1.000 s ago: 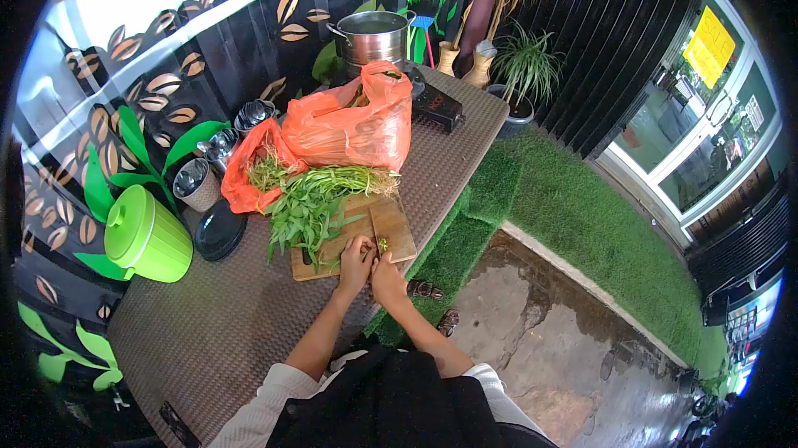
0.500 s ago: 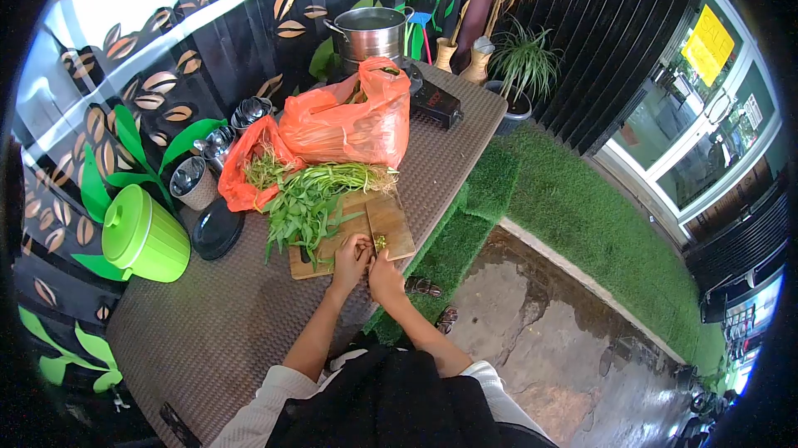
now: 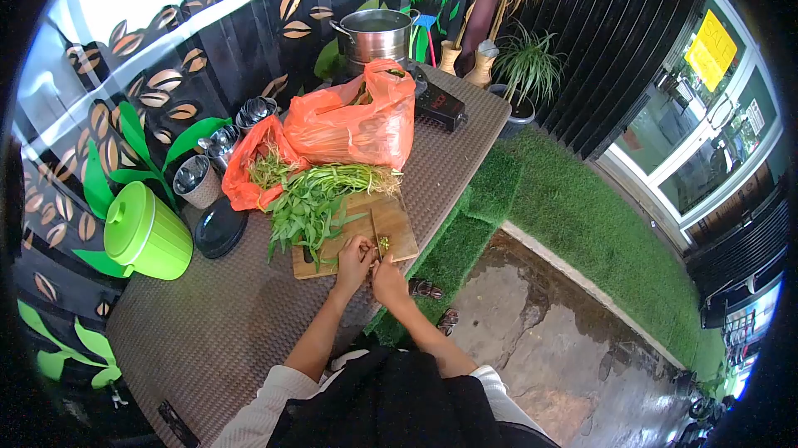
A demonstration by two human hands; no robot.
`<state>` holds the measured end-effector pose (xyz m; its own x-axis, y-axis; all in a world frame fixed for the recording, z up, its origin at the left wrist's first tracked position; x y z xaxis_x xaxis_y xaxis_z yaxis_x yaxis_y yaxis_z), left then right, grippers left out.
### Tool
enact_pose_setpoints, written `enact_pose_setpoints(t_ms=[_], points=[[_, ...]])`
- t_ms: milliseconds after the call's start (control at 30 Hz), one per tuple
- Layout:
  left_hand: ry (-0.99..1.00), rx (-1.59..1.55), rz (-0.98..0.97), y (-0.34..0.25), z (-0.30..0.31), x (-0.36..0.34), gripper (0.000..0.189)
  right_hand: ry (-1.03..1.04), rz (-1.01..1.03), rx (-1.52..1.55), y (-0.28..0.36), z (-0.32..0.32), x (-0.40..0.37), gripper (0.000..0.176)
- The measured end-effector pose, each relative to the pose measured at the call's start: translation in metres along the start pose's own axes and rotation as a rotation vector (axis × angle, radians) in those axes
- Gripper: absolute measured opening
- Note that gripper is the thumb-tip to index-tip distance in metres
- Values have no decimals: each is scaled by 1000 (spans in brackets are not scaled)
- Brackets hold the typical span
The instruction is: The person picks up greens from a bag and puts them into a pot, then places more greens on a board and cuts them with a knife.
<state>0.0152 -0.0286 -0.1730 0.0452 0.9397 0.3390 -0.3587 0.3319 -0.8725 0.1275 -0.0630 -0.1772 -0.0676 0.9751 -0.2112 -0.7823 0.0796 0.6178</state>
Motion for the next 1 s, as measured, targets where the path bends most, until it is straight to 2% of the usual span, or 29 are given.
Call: enact_pose_setpoints(t_ms=[33, 100, 267, 333, 500, 633, 700, 833, 900, 1000], points=[[6, 2, -1, -2, 0, 0, 14, -1, 2, -2, 4, 1, 0, 36], [24, 15, 2, -4, 0, 0, 15, 7, -124, -63, 3, 0, 1, 36], [62, 18, -40, -1, -4, -1, 22, 14, -98, -76, -7, 20, 10, 35], [107, -76, 3, 5, -5, -1, 29, 51, -108, -84, -12, 20, 10, 34], [132, -77, 71, -2, -8, 2, 32, 65, -42, -87, -7, 17, 2, 34], [112, -45, 32, -2, -7, 3, 36, 48, -68, -81, 3, 10, -6, 34], [102, -55, 32, -2, -7, 2, 36, 54, -143, -108, 2, 5, -5, 34], [70, -28, 18, -5, -5, 1, 35, 0, -57, -72, -13, 7, 16, 34], [63, -43, 0, -8, -4, 1, 34, 85, -24, 66, -17, 6, 16, 36], [65, -58, 7, -7, -3, 0, 32, -21, -14, -34, -5, 3, 0, 38]])
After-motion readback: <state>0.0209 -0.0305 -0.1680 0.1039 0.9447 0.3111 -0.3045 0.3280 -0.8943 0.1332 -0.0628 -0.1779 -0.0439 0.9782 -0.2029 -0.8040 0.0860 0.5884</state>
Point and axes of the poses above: each hand's wrist, its own x-axis towards the middle knuckle, its own z-axis out of the back of the hand, y = z × x, the point moved 7 cm from there along x, towards the middle knuckle, and after that the axes turned 6 degrees about y, right-handed, at the moved point
